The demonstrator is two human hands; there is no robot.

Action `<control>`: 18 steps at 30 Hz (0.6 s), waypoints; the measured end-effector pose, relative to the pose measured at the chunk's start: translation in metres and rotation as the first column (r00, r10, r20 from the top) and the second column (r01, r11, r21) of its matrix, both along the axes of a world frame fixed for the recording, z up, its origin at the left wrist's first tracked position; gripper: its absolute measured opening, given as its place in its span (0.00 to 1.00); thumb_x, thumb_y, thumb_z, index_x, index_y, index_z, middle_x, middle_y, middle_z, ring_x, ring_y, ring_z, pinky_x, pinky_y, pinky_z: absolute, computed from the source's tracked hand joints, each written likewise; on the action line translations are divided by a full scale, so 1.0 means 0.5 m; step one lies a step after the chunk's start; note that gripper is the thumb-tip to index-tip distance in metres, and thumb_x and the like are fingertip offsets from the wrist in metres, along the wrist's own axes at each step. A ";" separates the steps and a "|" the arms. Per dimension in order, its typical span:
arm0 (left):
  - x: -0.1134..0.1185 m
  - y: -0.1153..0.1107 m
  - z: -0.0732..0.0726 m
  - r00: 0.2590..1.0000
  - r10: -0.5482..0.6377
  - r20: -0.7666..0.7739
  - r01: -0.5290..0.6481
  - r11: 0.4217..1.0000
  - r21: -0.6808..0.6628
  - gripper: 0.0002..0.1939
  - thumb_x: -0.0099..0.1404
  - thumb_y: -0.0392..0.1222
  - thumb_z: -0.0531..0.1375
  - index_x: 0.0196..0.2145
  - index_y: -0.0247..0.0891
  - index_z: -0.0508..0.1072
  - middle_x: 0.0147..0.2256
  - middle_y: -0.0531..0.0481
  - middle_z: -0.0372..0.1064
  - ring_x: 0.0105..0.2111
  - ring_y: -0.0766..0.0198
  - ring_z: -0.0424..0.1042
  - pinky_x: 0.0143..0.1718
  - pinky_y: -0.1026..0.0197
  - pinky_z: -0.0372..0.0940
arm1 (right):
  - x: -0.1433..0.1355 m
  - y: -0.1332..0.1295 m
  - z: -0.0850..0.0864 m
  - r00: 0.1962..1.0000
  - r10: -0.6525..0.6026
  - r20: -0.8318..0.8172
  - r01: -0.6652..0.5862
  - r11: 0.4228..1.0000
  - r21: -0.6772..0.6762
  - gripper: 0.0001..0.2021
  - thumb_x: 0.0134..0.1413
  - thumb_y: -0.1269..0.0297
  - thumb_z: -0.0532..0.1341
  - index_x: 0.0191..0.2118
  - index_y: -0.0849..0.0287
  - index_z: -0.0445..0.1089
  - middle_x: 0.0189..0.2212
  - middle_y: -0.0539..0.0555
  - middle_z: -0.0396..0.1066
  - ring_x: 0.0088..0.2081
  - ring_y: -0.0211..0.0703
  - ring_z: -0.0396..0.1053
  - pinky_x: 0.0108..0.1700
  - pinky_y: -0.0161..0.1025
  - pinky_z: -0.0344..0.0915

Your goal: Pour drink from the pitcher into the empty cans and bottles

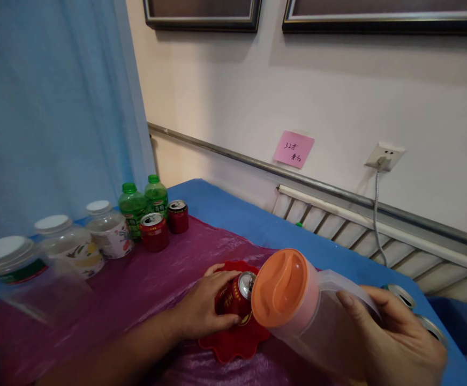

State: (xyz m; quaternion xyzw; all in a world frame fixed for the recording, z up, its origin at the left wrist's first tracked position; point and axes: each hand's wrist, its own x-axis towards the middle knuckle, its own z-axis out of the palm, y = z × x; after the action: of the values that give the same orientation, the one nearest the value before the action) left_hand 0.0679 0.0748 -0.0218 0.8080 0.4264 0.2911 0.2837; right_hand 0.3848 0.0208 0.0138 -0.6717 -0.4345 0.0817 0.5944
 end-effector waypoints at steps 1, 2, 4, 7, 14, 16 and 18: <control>0.000 0.000 0.000 1.000 -0.003 0.003 0.003 1.000 0.000 0.40 0.48 0.43 0.75 0.58 0.44 0.70 0.57 0.46 0.74 0.58 0.47 0.70 0.69 0.39 0.45 | -0.003 -0.001 0.003 0.999 -0.033 -0.014 0.032 0.999 -0.036 0.22 0.44 0.44 0.74 0.40 0.55 0.81 0.28 0.50 0.76 0.27 0.42 0.69 0.22 0.32 0.63; 0.000 0.001 0.000 1.000 -0.004 0.004 0.004 1.000 0.000 0.39 0.48 0.43 0.75 0.58 0.45 0.70 0.57 0.46 0.74 0.58 0.48 0.70 0.69 0.39 0.45 | -0.007 -0.001 0.006 0.998 -0.063 -0.027 0.061 0.996 -0.068 0.23 0.43 0.43 0.74 0.40 0.54 0.81 0.28 0.51 0.76 0.27 0.43 0.69 0.22 0.32 0.63; -0.001 0.001 -0.002 1.000 -0.006 0.004 0.006 1.000 0.002 0.39 0.48 0.44 0.74 0.58 0.45 0.71 0.56 0.46 0.74 0.58 0.47 0.71 0.69 0.38 0.46 | -0.012 -0.001 0.006 0.996 -0.075 -0.054 0.070 0.994 -0.088 0.25 0.41 0.41 0.74 0.39 0.55 0.81 0.28 0.52 0.75 0.28 0.44 0.69 0.22 0.32 0.63; -0.004 0.002 -0.004 1.000 -0.002 0.011 0.001 1.000 0.010 0.39 0.48 0.45 0.74 0.58 0.45 0.71 0.56 0.45 0.75 0.57 0.45 0.71 0.69 0.37 0.46 | -0.014 0.009 -0.003 0.984 -0.016 -0.178 0.007 0.999 -0.050 0.27 0.36 0.42 0.75 0.40 0.55 0.81 0.30 0.53 0.76 0.28 0.45 0.70 0.22 0.34 0.65; -0.015 0.001 -0.013 0.993 0.072 0.089 -0.078 0.995 0.060 0.38 0.52 0.48 0.72 0.59 0.43 0.69 0.58 0.41 0.72 0.60 0.43 0.68 0.68 0.36 0.50 | -0.008 0.073 -0.028 0.881 0.171 -0.441 -0.127 0.984 0.128 0.23 0.38 0.45 0.76 0.25 0.59 0.71 0.19 0.46 0.63 0.20 0.33 0.58 0.19 0.29 0.54; -0.018 0.003 -0.019 0.988 0.103 0.118 -0.109 0.993 0.048 0.38 0.51 0.46 0.72 0.59 0.42 0.69 0.58 0.41 0.72 0.60 0.43 0.68 0.67 0.38 0.54 | -0.005 0.097 -0.042 0.799 0.290 -0.527 -0.179 0.951 0.253 0.22 0.40 0.48 0.76 0.23 0.59 0.67 0.17 0.44 0.61 0.19 0.31 0.57 0.20 0.28 0.55; -0.021 0.006 -0.025 0.975 0.125 0.182 -0.128 0.992 0.006 0.39 0.52 0.44 0.70 0.61 0.42 0.67 0.59 0.41 0.72 0.59 0.44 0.69 0.64 0.41 0.60 | 0.000 0.120 -0.061 0.692 0.381 -0.613 -0.207 0.918 0.338 0.20 0.42 0.50 0.75 0.23 0.58 0.67 0.18 0.44 0.62 0.19 0.31 0.58 0.21 0.29 0.58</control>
State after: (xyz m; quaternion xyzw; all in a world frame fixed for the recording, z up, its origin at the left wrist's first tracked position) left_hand 0.0576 0.0778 -0.0342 0.7519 0.4468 0.3848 0.2949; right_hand 0.3851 0.0806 -0.0166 -0.4407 -0.3016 0.3578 0.7660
